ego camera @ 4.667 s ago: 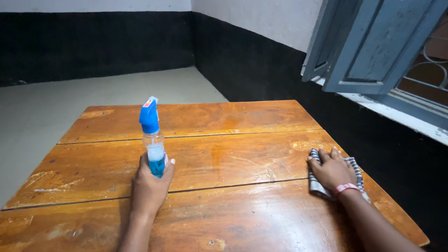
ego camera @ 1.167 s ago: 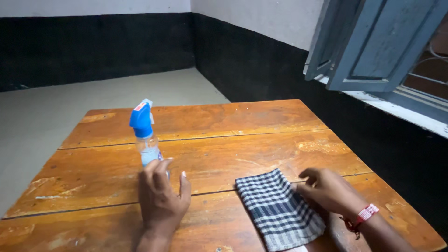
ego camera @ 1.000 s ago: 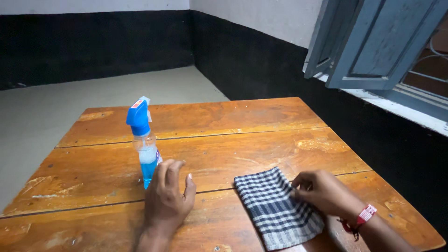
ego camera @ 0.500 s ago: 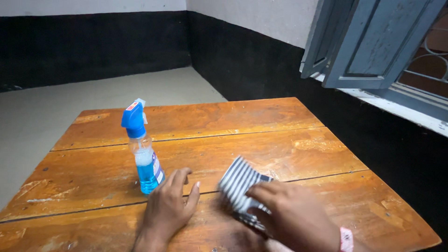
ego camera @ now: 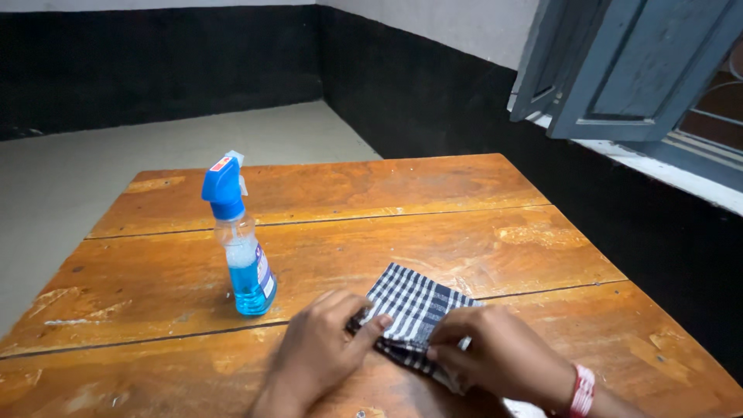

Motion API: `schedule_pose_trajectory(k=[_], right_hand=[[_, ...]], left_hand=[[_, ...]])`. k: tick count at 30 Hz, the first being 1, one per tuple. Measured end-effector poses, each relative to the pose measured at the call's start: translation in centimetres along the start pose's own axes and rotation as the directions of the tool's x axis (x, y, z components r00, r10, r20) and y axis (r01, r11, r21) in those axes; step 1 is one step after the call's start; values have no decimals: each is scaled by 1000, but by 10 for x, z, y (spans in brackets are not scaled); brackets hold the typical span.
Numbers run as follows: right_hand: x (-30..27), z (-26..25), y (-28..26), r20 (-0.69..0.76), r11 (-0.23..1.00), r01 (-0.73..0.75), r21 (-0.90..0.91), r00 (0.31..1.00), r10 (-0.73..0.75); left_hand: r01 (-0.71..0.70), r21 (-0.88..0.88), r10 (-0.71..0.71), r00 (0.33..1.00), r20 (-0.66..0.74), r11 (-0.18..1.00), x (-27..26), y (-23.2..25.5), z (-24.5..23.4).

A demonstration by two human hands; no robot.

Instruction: The person sprays a blue cleaning liquid onto a wooden table and wipes the surface with a checkered cloth. They fold the cloth multiple times and continue wiping different areas of the table.

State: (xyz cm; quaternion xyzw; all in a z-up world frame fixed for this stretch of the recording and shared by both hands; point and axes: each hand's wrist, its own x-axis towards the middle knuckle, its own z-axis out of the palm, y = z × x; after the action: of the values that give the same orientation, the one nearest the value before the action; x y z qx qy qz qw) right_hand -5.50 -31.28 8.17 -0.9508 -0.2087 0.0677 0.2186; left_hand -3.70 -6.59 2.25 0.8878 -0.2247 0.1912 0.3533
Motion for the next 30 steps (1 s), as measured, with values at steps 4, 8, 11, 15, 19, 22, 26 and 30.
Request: schedule_pose_trajectory(k=[4,8,11,15,19,22,26,30], right_hand=[[11,-7,22,115,888,-284,361,959,260],[21,-7,56,198,559,-296,775,953,231],[29,-1,72,215,373,-289,881,950,227],[40,-14,100,220,284,-303,910,932,287],[49,-44,153,39,281,-177,943,899,436],[48,-64,192,-118,415,-206,886,766,632],[50,-66,197,-556,741,-221,635,536,636],[74,-45,166,-530,898,-107,427,774,345]], left_hand=[[-113,71,121,984,-132,991,1,1,4],[221,-94,-215,974,68,971,2,-2,8],[224,-129,-215,973,81,966,5,-12,17],[170,14,-169,985,-45,985,27,-33,19],[100,111,-82,985,-153,989,50,-31,17],[-11,151,31,991,-127,988,53,7,41],[137,228,-199,940,276,964,45,57,75],[119,428,-261,921,289,896,68,51,87]])
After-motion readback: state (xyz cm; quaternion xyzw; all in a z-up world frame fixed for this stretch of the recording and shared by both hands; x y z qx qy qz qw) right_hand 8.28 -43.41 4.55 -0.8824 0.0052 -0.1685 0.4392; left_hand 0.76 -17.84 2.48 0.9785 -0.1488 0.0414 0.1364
